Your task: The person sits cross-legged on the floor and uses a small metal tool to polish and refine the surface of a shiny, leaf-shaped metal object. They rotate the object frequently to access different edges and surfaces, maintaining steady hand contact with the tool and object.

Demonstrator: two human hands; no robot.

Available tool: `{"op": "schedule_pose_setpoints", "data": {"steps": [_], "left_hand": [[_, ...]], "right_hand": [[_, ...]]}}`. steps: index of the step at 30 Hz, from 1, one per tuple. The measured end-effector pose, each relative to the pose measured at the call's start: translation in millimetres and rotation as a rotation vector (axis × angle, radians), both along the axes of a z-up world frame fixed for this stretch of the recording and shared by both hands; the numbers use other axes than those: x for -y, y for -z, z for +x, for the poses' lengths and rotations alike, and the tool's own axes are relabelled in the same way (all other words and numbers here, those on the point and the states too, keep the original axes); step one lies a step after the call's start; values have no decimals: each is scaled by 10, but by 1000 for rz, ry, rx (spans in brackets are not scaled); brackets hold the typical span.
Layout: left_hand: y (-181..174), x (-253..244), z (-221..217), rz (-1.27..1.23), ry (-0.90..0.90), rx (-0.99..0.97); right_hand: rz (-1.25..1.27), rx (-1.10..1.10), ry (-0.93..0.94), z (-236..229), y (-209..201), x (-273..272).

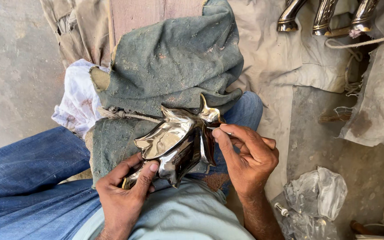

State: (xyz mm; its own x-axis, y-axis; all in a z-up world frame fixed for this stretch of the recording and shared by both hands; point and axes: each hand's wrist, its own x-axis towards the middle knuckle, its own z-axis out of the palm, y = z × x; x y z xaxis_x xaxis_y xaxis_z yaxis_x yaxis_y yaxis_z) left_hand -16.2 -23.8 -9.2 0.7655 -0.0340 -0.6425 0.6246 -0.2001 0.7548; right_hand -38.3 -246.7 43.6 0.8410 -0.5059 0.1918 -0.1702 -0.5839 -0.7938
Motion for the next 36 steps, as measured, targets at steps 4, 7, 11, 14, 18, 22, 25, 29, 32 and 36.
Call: {"op": "schedule_pose_setpoints", "data": {"steps": [4,7,11,14,18,22,25,29,32,36], "left_hand": [[27,3,-14,-19,-15,5],[39,-12,-21,-22,-9,5],[35,-10,-17,-15,5,48],[38,-11,-24,-11,5,31],[42,-19,-20,-33,-4,11],[32,-14,-17,-24,11,62],[20,0,-14,-32,-7,40],[3,13,-7,-43,-30,10],[1,20,-1,-50,-33,21],[-8,14,10,-47,-29,15]], "right_hand": [[2,-39,-14,33,-37,0],[-42,-42,-22,36,-36,-22],[-61,-22,-40,54,-34,-46],[-58,-45,-18,46,-44,-63],[-73,-77,7,57,-36,-53],[-57,-64,-35,44,-33,-13],[-4,-29,-67,17,-47,-17],[-35,21,-111,-4,-77,-48],[-99,12,-73,-25,-112,-105],[-238,-72,-57,-35,-173,-150]]}}
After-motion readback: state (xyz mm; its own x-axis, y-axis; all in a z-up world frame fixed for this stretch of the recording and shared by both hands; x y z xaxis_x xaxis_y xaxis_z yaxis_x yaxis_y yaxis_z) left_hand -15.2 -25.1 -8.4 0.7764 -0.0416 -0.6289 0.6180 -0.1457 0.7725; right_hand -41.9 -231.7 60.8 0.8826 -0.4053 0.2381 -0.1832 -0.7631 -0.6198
